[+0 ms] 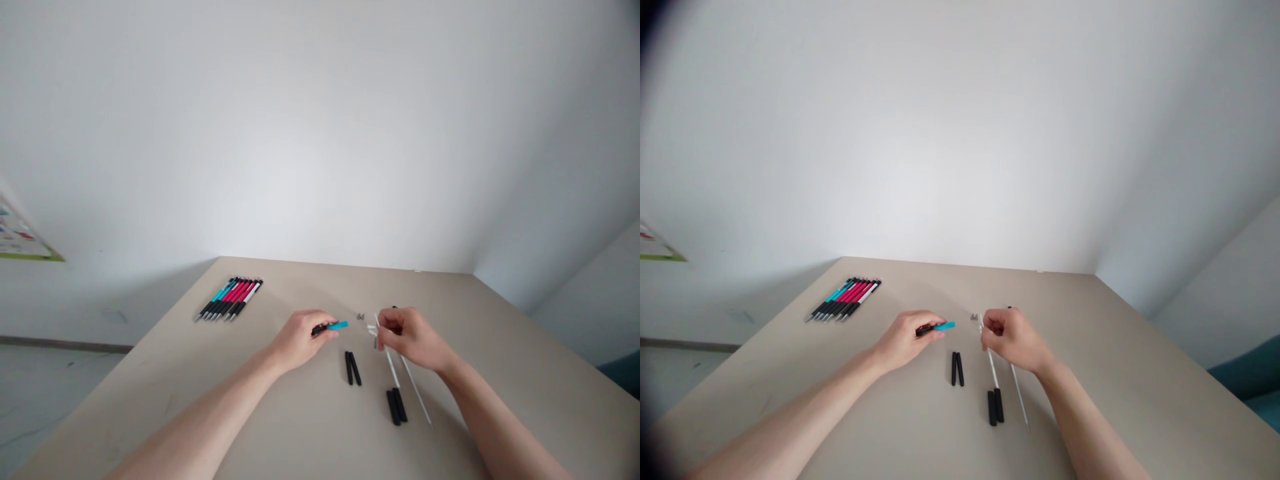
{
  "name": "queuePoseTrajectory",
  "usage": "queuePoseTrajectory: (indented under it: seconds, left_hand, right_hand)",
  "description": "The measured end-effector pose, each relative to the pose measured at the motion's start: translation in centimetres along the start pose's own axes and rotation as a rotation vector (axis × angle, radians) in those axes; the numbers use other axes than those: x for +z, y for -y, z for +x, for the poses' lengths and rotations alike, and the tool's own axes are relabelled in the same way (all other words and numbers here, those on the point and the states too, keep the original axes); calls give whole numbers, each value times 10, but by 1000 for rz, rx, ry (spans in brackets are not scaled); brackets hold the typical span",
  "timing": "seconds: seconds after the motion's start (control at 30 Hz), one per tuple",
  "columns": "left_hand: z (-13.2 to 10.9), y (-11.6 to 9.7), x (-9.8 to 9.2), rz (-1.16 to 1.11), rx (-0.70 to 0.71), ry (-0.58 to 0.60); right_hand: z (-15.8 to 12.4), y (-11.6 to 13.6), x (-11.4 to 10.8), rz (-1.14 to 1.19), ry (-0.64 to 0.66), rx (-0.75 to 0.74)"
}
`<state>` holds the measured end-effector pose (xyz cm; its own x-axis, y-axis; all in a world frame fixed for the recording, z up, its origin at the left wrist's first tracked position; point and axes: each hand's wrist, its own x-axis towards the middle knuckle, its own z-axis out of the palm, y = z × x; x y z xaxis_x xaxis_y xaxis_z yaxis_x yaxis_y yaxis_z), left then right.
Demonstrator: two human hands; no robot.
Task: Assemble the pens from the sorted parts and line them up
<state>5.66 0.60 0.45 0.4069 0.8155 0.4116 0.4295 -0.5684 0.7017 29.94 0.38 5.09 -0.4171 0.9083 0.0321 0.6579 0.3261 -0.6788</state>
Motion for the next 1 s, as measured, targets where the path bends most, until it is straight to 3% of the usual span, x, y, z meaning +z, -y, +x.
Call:
queuePoseTrajectory:
  seconds: [0.13,0.27,0.37,0.57,0.7,0.8,0.9,1.0]
  left_hand:
    - [-1,1,1,-114,-48,-34]
    - [-1,-2,-4,-53,-25,-32]
    - [0,-7,-8,-11,53,-39]
    - [0,-12,-12,-94,249,-68]
    - [-1,-12,-12,-62,299,-46]
    - [-1,-11,-10,-9,256,-36]
    - [-2,-9,-7,-2,195,-62]
    - [-2,-6,-6,-7,173,-71]
  right_hand:
    - [1,9,17,209,-43,-102]
    - [3,11,23,210,-184,-140]
    - [3,10,22,154,-239,-156]
    - [4,11,26,448,-225,-159]
    - [6,9,31,530,-246,-89]
    - [10,-1,29,398,-355,-49]
    - [15,-15,19,71,-499,-32]
    - [17,-27,9,-206,-493,-33]
